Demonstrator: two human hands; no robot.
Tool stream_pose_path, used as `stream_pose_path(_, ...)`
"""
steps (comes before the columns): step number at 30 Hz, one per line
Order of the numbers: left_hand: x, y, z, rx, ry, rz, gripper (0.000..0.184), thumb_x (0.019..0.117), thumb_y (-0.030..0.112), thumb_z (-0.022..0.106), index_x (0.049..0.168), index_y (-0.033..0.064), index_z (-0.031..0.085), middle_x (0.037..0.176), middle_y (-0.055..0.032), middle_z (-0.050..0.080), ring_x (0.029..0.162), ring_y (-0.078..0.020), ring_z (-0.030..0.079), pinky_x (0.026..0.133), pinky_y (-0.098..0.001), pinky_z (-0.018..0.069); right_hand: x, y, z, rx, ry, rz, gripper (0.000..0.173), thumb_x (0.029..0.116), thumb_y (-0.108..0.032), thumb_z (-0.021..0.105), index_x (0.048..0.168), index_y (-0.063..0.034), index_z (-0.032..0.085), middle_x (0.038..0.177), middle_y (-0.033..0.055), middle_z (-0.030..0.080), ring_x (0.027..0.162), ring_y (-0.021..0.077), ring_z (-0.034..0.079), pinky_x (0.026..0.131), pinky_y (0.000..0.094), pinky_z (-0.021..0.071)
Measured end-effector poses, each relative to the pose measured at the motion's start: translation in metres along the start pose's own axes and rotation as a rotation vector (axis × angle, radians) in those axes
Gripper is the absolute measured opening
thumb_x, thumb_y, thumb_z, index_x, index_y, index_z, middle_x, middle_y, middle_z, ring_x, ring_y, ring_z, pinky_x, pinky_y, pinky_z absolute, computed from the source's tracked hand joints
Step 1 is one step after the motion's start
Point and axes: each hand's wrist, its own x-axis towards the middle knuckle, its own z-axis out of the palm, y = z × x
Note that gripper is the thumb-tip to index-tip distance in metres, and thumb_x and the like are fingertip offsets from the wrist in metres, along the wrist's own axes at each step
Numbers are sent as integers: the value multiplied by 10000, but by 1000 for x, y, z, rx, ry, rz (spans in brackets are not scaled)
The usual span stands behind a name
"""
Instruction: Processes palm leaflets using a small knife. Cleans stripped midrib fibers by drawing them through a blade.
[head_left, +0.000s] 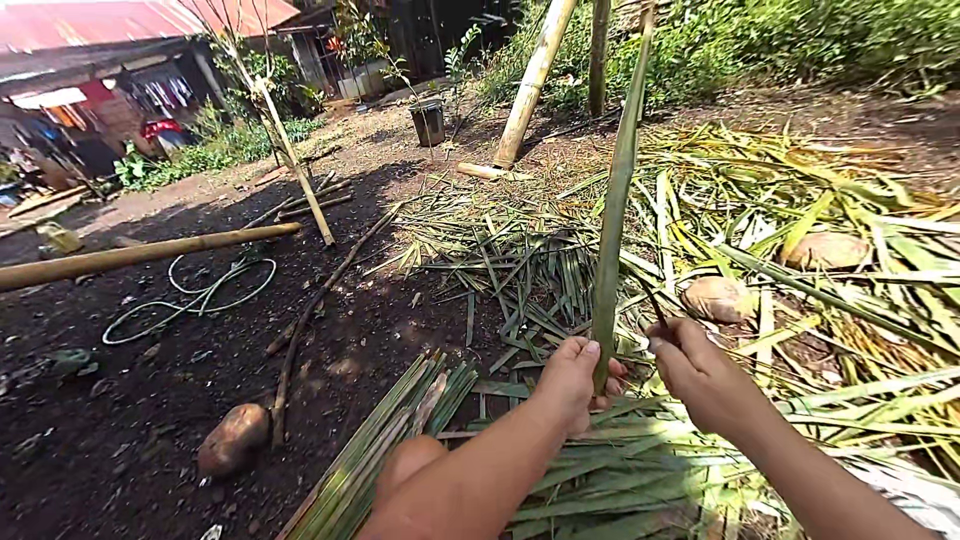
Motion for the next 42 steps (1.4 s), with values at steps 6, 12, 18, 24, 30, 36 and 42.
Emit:
stream_pose_path(6,-3,7,-2,-80,84,58,147,1123,196,394,1166,88,484,722,18,486,463,-17,376,407,-149,300,-6,-2,18,-198,-23,-190,400,1113,-251,351,1340,-18,583,951,182,674,751,322,666,706,540,549)
stream_pose_path(12,-10,4,10,-82,37,91,133,1121,173,392,1108,74,479,697,22,467,452,-13,370,402,-139,310,-7,-6,22,-287,-10,-181,379,1121,-218,363,1321,28,570,1119,226,691,990,376,708,868,533,566)
stream_pose_path(18,-11,5,10,-164,46,78,130,1121,171,389,1095,77,475,685,23,463,439,-12,363,392,-135,304,-8,-7,26,-296,-53,-126,347,1122,-195,355,1292,33,553,1057,224,681,939,371,702,830,517,568)
stream_pose_path(24,-16,3,10,-104,33,84,119,1121,161,386,1097,77,466,675,23,459,440,-16,358,395,-144,300,-5,-13,30,-281,-48,-123,353,1121,-195,348,1293,30,559,1049,216,686,956,362,706,850,513,568)
stream_pose_path(30,-27,5,12,-133,27,68,122,1119,160,393,1092,74,476,674,25,463,440,-11,360,397,-137,303,-7,-13,33,-280,-22,-141,329,1115,-197,373,1228,31,582,1000,194,685,915,329,710,822,478,577)
stream_pose_path(36,-27,20,5,-230,39,-16,134,1120,182,390,1078,85,472,675,23,469,425,-8,372,375,-130,313,-8,-7,38,-270,-67,-156,344,1113,-198,377,1222,43,596,970,202,685,870,330,702,799,467,574)
stream_pose_path(42,-29,14,6,-182,16,-8,119,1120,171,390,1071,86,457,678,17,474,424,-13,367,380,-132,310,-3,-12,38,-323,-82,-139,363,1113,-179,370,1295,51,584,1107,219,695,1004,352,709,902,481,566)
